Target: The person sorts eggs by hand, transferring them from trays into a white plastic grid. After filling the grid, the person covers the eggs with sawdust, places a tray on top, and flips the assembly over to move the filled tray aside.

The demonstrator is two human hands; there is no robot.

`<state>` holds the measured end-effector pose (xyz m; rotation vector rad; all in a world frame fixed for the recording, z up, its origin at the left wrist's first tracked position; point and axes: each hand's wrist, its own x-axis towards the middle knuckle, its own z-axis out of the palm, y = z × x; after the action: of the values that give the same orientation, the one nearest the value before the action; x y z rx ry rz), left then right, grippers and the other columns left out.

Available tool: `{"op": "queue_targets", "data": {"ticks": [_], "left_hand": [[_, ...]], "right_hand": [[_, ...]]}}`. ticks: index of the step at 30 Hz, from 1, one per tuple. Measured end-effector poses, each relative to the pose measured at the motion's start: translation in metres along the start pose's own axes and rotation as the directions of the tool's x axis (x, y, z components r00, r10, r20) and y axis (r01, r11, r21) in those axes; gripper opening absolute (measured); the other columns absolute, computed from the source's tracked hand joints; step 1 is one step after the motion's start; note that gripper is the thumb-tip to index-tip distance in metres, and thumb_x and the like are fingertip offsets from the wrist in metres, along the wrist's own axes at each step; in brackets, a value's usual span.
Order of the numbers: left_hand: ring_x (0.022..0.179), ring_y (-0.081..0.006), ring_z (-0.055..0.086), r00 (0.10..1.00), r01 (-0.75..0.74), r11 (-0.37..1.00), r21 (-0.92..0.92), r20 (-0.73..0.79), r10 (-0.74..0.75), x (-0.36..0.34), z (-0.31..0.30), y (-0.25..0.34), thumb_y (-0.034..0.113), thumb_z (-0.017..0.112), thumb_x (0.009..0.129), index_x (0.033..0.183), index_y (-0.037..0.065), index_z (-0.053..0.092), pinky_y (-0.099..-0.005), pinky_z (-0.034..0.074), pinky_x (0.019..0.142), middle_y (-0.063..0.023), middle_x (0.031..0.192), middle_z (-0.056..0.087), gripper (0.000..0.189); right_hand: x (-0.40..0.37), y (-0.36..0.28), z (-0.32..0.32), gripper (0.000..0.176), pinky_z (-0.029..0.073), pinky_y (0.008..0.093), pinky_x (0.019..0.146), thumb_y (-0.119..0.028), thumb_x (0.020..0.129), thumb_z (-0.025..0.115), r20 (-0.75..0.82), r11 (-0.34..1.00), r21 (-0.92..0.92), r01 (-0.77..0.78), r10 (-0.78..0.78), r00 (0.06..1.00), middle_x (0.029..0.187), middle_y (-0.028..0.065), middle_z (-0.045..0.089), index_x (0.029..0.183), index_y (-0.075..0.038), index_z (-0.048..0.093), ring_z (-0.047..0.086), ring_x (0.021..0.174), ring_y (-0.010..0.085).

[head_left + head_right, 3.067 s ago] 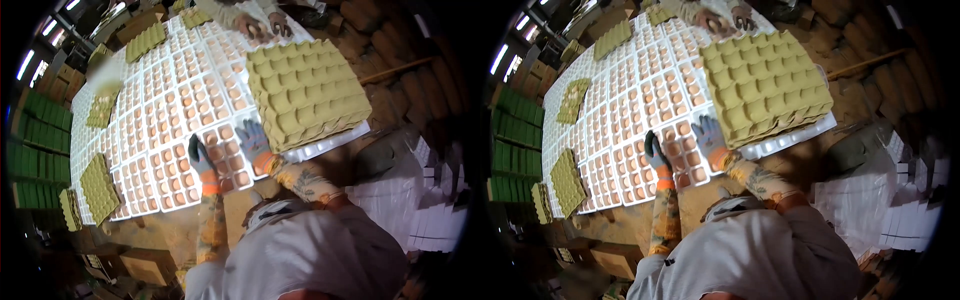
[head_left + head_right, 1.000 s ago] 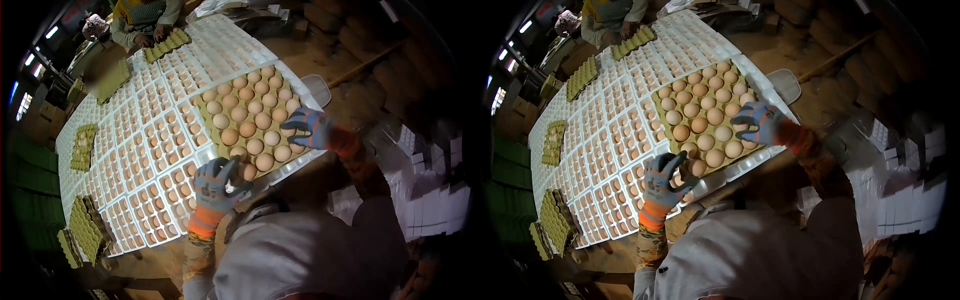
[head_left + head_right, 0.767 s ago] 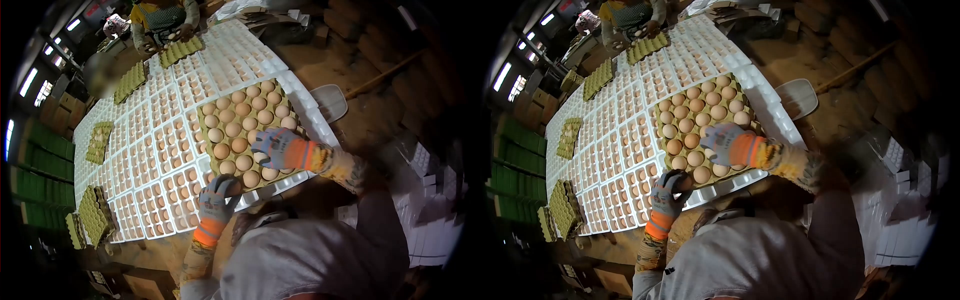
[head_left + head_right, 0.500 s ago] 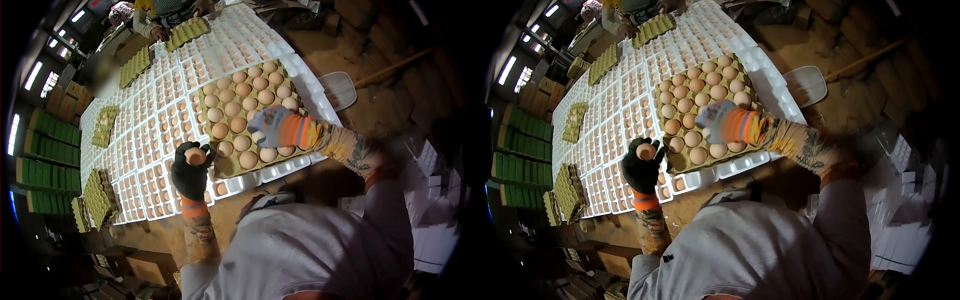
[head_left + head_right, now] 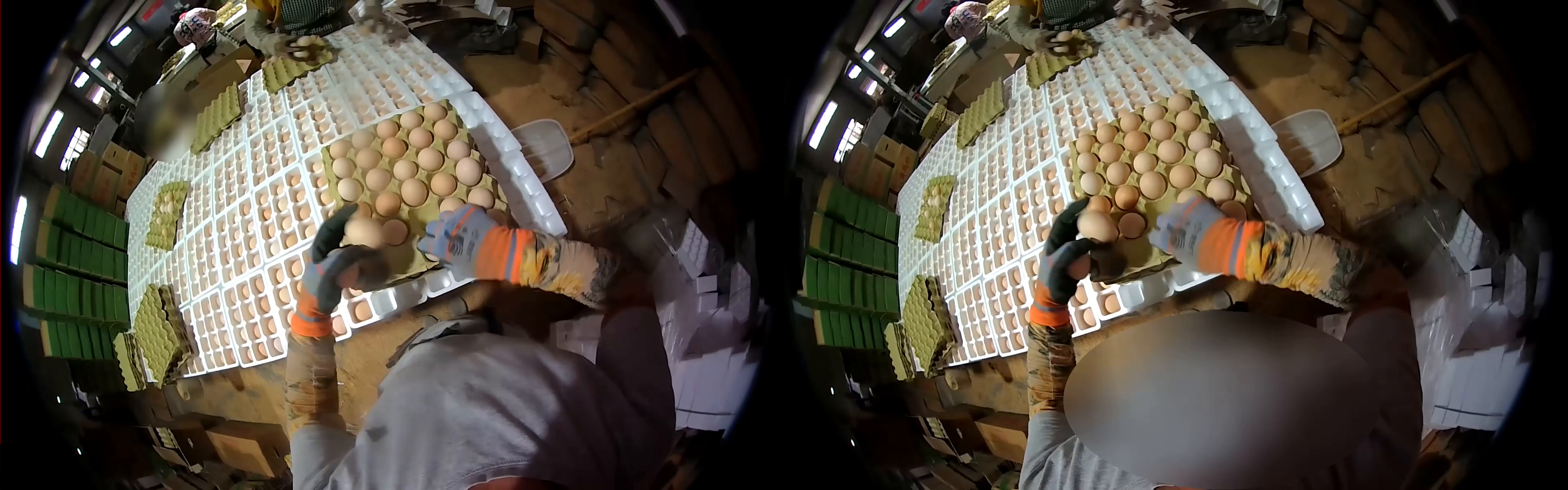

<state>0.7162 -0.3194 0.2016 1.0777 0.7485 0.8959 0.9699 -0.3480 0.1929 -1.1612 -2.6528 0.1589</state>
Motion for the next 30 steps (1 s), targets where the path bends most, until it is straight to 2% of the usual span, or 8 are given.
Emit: {"op": "queue_targets", "data": {"ticks": [3, 6, 8, 10, 14, 24, 28, 30], "left_hand": [[0.113, -0.0252, 0.052, 0.984, -0.178, 0.755, 0.631, 0.128, 0.125, 0.006, 0.001, 0.015, 0.011, 0.066, 0.069, 0.126, 0.011, 0.051, -0.0344, 0.046, 0.091, -0.0129, 0.126, 0.049, 0.059], [0.109, -0.0313, 0.052, 0.977, -0.181, -0.126, 0.975, 0.192, 0.088, 0.016, 0.035, 0.015, 0.020, 0.078, 0.059, 0.112, 0.021, 0.060, -0.0395, 0.050, 0.082, -0.0135, 0.130, 0.043, 0.056], [0.103, -0.0319, 0.054, 0.979, -0.182, -0.357, 0.916, 0.204, 0.024, 0.036, 0.042, -0.003, 0.026, 0.078, 0.059, 0.110, 0.020, 0.061, -0.0395, 0.051, 0.078, -0.0123, 0.127, 0.044, 0.054], [0.099, -0.0321, 0.055, 0.978, -0.207, -0.356, 0.911, 0.206, -0.039, 0.047, 0.048, 0.004, 0.027, 0.076, 0.060, 0.109, 0.021, 0.061, -0.0400, 0.051, 0.076, -0.0121, 0.125, 0.045, 0.052], [0.090, -0.0320, 0.057, 0.954, -0.265, -0.320, 0.909, 0.295, 0.047, 0.056, 0.035, -0.002, 0.032, 0.073, 0.064, 0.106, 0.022, 0.063, -0.0411, 0.051, 0.072, -0.0113, 0.112, 0.050, 0.045], [0.097, -0.0285, 0.057, 0.952, -0.065, 0.361, 0.930, -0.051, 0.303, 0.044, 0.020, 0.016, 0.017, 0.081, 0.061, 0.102, 0.007, 0.065, -0.0369, 0.047, 0.084, -0.0129, 0.105, 0.056, 0.045], [0.099, -0.0262, 0.054, 0.871, -0.176, 0.610, 0.773, -0.167, 0.462, -0.003, 0.078, 0.025, 0.010, 0.068, 0.070, 0.110, -0.001, 0.058, -0.0346, 0.045, 0.087, -0.0160, 0.115, 0.051, 0.043], [0.094, -0.0278, 0.056, 0.826, -0.136, 0.871, 0.472, -0.432, 0.363, -0.018, 0.165, 0.010, 0.018, 0.066, 0.070, 0.103, -0.002, 0.061, -0.0343, 0.046, 0.085, -0.0178, 0.115, 0.050, 0.039]], "right_hand": [[-0.007, 0.022, -0.007, 0.030, 0.049, 0.0309, 0.060, -0.019, 0.080, 0.063, 0.015, 0.841, 0.525, -0.129, 0.142, 0.990, 0.084, 0.0028, 0.061, 0.108, -0.011, 0.059, 0.061, 0.072, 0.0172], [-0.009, 0.023, -0.056, 0.039, 0.050, 0.0280, 0.078, -0.015, 0.079, 0.061, 0.214, -0.097, 0.977, -0.191, 0.392, 0.895, 0.099, 0.0054, 0.058, 0.117, -0.006, 0.057, 0.058, 0.088, 0.0127], [0.001, 0.042, -0.039, 0.044, 0.050, 0.0307, 0.081, -0.019, 0.074, 0.068, 0.116, 0.306, 0.915, -0.264, 0.426, 0.897, 0.110, 0.0096, 0.056, 0.116, -0.009, 0.058, 0.060, 0.091, 0.0181], [0.024, 0.020, -0.046, 0.049, 0.049, 0.0342, 0.083, -0.028, 0.070, 0.074, -0.032, 0.886, 0.205, -0.416, 0.431, 0.902, 0.122, 0.0139, 0.050, 0.114, -0.013, 0.060, 0.058, 0.100, 0.0236], [0.075, 0.025, 0.002, 0.030, 0.049, 0.0456, 0.065, -0.031, 0.071, 0.066, 0.052, 0.743, -0.562, -0.365, 0.472, 0.880, 0.128, 0.0109, 0.046, 0.100, -0.021, 0.065, 0.049, 0.106, 0.0313], [0.019, 0.073, 0.001, 0.041, 0.048, 0.0416, 0.078, -0.041, 0.069, 0.071, -0.407, 0.930, 0.138, -0.342, 0.368, 0.836, 0.115, 0.0129, 0.054, 0.103, -0.018, 0.064, 0.057, 0.097, 0.0289], [-0.087, 0.165, -0.007, 0.047, 0.050, 0.0352, 0.076, -0.032, 0.062, 0.082, -0.472, 0.788, 0.598, -0.147, 0.494, 0.730, 0.092, 0.0096, 0.061, 0.099, -0.010, 0.064, 0.061, 0.086, 0.0270], [-0.136, 0.221, 0.003, 0.045, 0.049, 0.0300, 0.070, -0.024, 0.060, 0.085, 0.041, 0.210, 0.939, -0.272, 0.718, 0.695, 0.090, 0.0058, 0.063, 0.094, -0.002, 0.065, 0.058, 0.079, 0.0157]]}}
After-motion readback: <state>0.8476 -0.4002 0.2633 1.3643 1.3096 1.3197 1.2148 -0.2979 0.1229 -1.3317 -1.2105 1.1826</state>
